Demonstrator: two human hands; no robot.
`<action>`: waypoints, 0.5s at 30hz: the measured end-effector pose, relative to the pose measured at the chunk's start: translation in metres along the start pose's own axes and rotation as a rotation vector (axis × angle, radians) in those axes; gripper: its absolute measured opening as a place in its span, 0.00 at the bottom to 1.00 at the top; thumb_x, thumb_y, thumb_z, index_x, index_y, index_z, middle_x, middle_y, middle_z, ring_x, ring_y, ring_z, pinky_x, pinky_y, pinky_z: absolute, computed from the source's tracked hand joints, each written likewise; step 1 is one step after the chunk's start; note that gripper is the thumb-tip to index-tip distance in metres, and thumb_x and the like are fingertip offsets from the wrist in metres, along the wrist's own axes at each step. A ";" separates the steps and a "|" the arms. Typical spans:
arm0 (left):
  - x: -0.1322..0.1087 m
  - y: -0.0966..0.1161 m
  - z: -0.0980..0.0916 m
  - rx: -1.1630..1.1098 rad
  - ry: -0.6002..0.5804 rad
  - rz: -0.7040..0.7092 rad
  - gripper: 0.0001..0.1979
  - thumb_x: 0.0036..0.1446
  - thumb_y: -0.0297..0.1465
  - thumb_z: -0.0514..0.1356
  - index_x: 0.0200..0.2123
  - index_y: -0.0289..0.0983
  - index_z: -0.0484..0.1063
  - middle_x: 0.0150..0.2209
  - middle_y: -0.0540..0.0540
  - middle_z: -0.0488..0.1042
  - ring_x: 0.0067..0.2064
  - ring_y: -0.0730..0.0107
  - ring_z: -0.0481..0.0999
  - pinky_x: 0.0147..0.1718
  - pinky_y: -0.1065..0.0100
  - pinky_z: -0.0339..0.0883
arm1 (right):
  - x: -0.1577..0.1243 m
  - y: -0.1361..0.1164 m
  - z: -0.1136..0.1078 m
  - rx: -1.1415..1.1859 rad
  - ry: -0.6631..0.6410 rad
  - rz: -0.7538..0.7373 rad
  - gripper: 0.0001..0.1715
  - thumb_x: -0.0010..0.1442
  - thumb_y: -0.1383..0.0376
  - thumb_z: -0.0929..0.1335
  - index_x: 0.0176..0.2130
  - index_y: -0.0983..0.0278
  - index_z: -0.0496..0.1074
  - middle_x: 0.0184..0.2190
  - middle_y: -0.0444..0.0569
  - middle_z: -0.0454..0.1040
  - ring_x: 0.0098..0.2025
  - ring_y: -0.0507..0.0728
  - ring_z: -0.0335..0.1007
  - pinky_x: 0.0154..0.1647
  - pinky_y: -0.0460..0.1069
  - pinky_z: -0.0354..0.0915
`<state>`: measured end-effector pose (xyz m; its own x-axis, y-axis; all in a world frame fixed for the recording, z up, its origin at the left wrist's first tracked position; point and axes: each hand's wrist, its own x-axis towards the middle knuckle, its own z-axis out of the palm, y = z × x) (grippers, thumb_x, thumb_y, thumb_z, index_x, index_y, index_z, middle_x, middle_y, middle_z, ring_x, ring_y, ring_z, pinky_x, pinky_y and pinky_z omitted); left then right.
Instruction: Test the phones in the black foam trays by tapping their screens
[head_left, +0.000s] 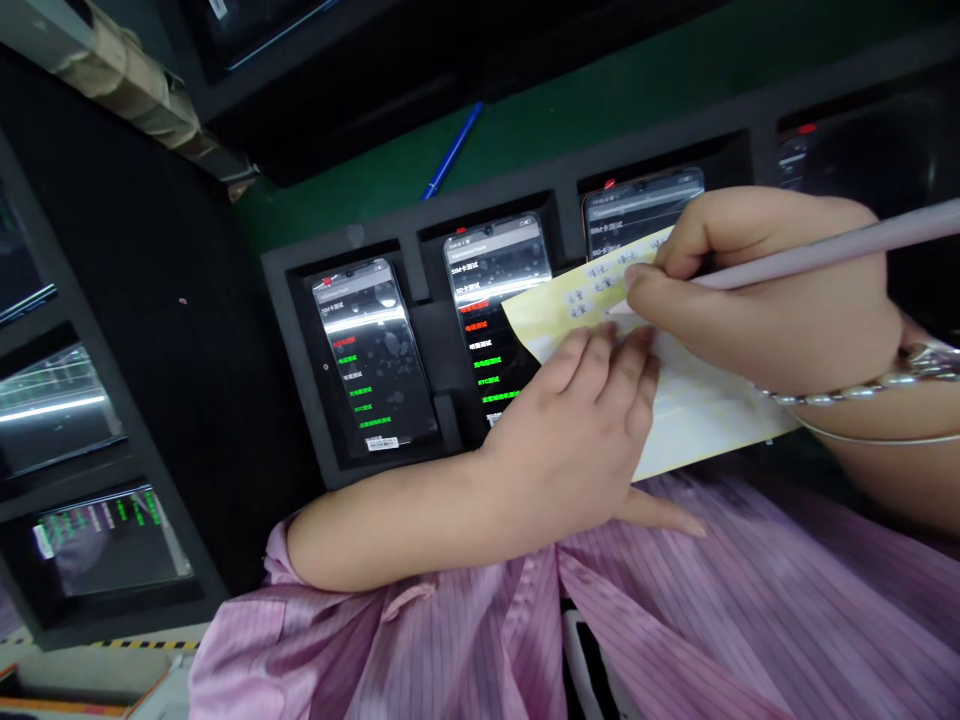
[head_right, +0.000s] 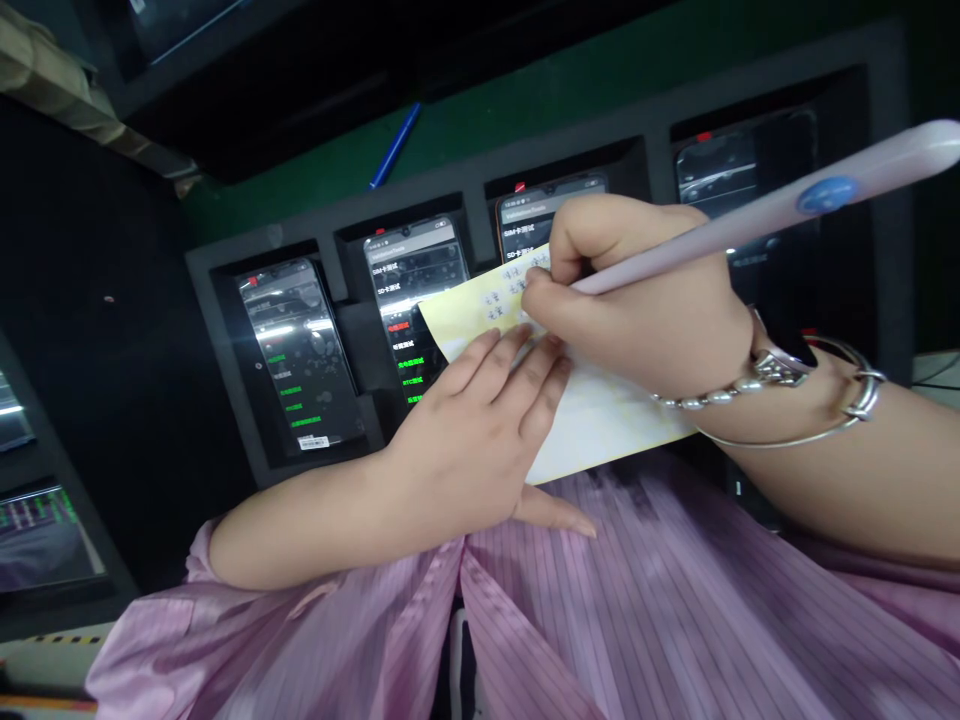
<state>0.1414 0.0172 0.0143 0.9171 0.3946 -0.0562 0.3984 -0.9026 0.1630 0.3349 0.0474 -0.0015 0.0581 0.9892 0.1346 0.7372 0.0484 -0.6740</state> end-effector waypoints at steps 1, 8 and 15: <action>0.000 0.000 0.000 0.001 0.000 0.000 0.60 0.60 0.70 0.45 0.69 0.19 0.63 0.70 0.29 0.65 0.70 0.41 0.65 0.72 0.53 0.51 | 0.000 0.000 0.000 -0.009 -0.004 -0.002 0.18 0.52 0.69 0.74 0.21 0.59 0.62 0.18 0.42 0.64 0.21 0.50 0.56 0.21 0.53 0.51; 0.000 0.000 0.000 0.015 0.000 0.010 0.57 0.62 0.69 0.43 0.69 0.23 0.64 0.70 0.30 0.65 0.70 0.40 0.64 0.72 0.50 0.51 | 0.003 0.001 -0.002 0.000 -0.014 0.020 0.20 0.51 0.71 0.74 0.20 0.59 0.62 0.17 0.42 0.63 0.21 0.49 0.54 0.21 0.53 0.50; -0.001 0.003 0.003 0.030 -0.007 -0.007 0.58 0.62 0.69 0.42 0.70 0.20 0.62 0.71 0.29 0.63 0.71 0.41 0.62 0.73 0.51 0.47 | 0.000 -0.005 -0.002 -0.122 -0.067 0.150 0.17 0.55 0.65 0.72 0.22 0.61 0.62 0.20 0.42 0.64 0.24 0.49 0.56 0.26 0.51 0.58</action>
<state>0.1416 0.0140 0.0113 0.9143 0.4000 -0.0642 0.4051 -0.9046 0.1329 0.3329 0.0465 0.0031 0.1310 0.9913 -0.0120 0.8003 -0.1129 -0.5889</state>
